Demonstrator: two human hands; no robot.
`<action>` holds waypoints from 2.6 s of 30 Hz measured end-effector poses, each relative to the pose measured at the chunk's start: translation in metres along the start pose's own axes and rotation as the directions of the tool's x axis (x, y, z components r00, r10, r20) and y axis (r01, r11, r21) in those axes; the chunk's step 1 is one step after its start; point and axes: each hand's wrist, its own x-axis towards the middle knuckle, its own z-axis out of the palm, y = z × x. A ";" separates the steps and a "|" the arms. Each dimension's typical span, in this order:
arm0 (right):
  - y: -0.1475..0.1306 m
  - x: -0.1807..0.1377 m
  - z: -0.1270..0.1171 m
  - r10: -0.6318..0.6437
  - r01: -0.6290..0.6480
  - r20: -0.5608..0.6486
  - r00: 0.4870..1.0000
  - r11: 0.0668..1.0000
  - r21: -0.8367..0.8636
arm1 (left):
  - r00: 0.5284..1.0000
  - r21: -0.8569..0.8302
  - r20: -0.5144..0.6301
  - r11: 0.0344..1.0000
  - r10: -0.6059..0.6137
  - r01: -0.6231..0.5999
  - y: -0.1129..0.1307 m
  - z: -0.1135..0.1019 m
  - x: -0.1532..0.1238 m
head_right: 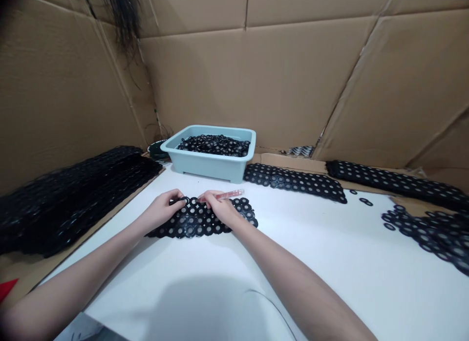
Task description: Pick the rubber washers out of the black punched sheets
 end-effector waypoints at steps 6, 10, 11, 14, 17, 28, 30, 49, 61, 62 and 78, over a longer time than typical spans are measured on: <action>-0.001 0.000 -0.001 -0.019 0.018 0.042 0.999 1.000 0.019 | 0.997 0.131 0.035 0.989 0.070 -0.074 0.002 0.000 -0.003; -0.001 0.001 -0.001 -0.028 0.027 0.033 0.999 0.999 0.026 | 0.988 0.208 -0.024 0.967 0.155 -0.147 0.003 0.007 -0.003; 0.000 0.001 -0.001 -0.028 0.028 0.029 0.999 0.999 0.025 | 0.987 0.204 -0.033 0.968 0.158 -0.148 0.002 0.009 -0.002; 0.001 0.002 -0.002 -0.031 0.031 0.017 0.999 0.999 0.023 | 0.987 0.184 -0.031 0.971 0.160 -0.151 0.000 0.012 -0.001; 0.000 0.001 -0.001 -0.041 0.041 0.028 0.999 0.999 0.007 | 0.988 0.170 -0.041 0.975 0.152 -0.143 -0.002 0.012 0.000; -0.001 0.002 0.019 -0.167 0.176 0.062 0.984 0.858 -0.483 | 0.999 0.107 -0.020 0.994 0.031 -0.029 -0.001 0.027 -0.003; 0.000 0.004 0.023 -0.187 0.172 0.033 0.982 0.805 -0.567 | 1.000 0.027 0.001 1.000 -0.001 0.001 -0.001 0.027 -0.003; -0.016 0.009 -0.005 -0.020 0.020 -0.007 1.000 1.000 0.016 | 0.989 -0.376 0.074 0.922 0.124 -0.087 -0.007 0.008 0.008; -0.015 0.004 -0.003 -0.125 0.128 -0.061 0.990 0.991 0.043 | 0.984 -0.498 0.159 0.867 0.080 0.009 -0.003 0.010 0.007; -0.016 0.004 -0.003 -0.139 0.140 -0.059 0.989 0.990 0.025 | 0.985 -0.494 0.154 0.870 0.083 0.004 -0.002 0.010 0.006; -0.016 0.008 0.003 -0.300 0.228 0.004 0.954 0.717 -0.658 | 0.984 -0.517 0.156 0.856 0.087 0.006 0.016 0.011 -0.012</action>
